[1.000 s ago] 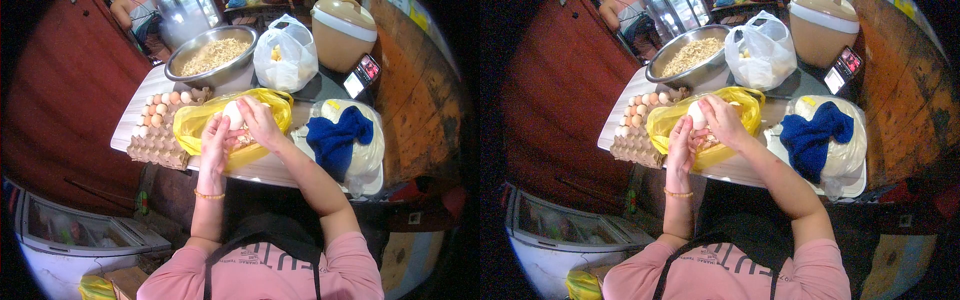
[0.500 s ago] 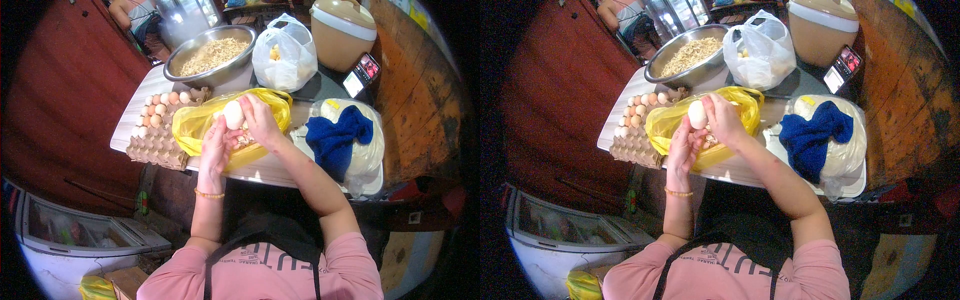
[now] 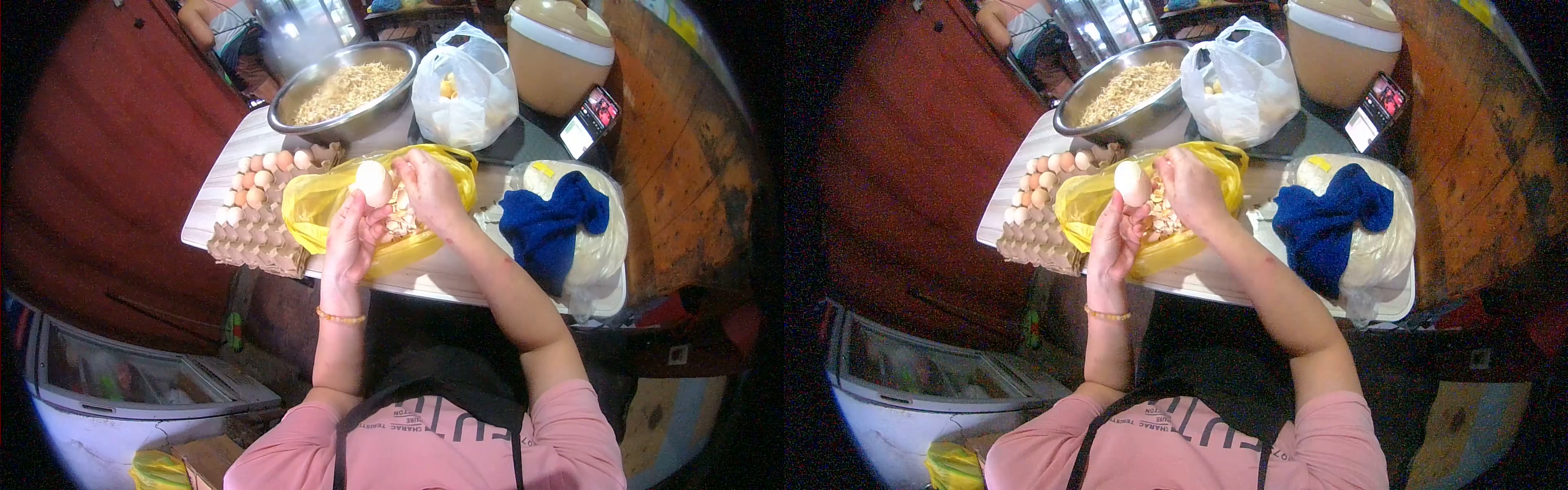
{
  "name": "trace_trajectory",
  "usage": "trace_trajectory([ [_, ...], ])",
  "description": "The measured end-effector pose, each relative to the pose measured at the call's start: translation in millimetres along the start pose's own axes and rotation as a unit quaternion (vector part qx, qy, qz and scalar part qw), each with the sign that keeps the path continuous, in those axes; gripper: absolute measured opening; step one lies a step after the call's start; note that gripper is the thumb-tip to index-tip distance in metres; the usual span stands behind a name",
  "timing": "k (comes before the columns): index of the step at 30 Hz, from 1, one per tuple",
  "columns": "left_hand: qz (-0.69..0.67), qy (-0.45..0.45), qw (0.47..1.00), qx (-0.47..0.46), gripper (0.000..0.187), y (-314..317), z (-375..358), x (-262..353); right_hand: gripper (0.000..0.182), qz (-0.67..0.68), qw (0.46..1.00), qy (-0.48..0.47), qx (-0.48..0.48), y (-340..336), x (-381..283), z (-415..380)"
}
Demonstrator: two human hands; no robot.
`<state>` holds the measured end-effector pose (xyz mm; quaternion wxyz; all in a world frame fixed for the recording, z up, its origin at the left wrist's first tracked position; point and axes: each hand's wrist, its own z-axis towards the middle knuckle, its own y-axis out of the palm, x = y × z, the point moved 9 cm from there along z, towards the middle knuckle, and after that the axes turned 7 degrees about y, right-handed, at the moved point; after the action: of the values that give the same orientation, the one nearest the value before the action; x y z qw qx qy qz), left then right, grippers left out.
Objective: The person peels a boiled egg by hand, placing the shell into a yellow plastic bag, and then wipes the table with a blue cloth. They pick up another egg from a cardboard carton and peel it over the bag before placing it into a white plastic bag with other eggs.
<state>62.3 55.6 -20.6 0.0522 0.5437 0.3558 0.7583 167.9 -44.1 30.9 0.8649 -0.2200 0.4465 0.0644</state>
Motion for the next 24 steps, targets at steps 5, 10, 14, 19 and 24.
trace_trajectory([
  [5, 0.006, 0.005, 1.0, 0.007, 0.031, 5.0, -0.6, 1.0, 0.031, 0.061, 0.996, -0.067, 0.006, -1.4, -21.1, -5.2],
  [10, 0.1, 0.063, 0.992, 0.044, 0.03, 8.8, 1.2, 5.2, 0.033, 0.107, 0.991, -0.084, -0.005, 2.6, -32.4, -14.4],
  [14, 0.204, 0.107, 0.971, 0.063, 0.03, 8.1, 1.4, 12.6, 0.03, 0.089, 0.994, -0.06, -0.003, 5.8, -25.5, -14.9],
  [19, 0.206, 0.125, 0.969, 0.057, 0.03, 7.6, 0.9, 17.4, 0.029, 0.069, 0.996, -0.053, -0.004, 7.7, -24.9, -15.7],
  [24, 0.165, 0.103, 0.98, 0.042, 0.027, 13.8, -1.2, 17.9, 0.029, 0.103, 0.994, -0.025, -0.004, 1.5, -24.0, -13.5],
])
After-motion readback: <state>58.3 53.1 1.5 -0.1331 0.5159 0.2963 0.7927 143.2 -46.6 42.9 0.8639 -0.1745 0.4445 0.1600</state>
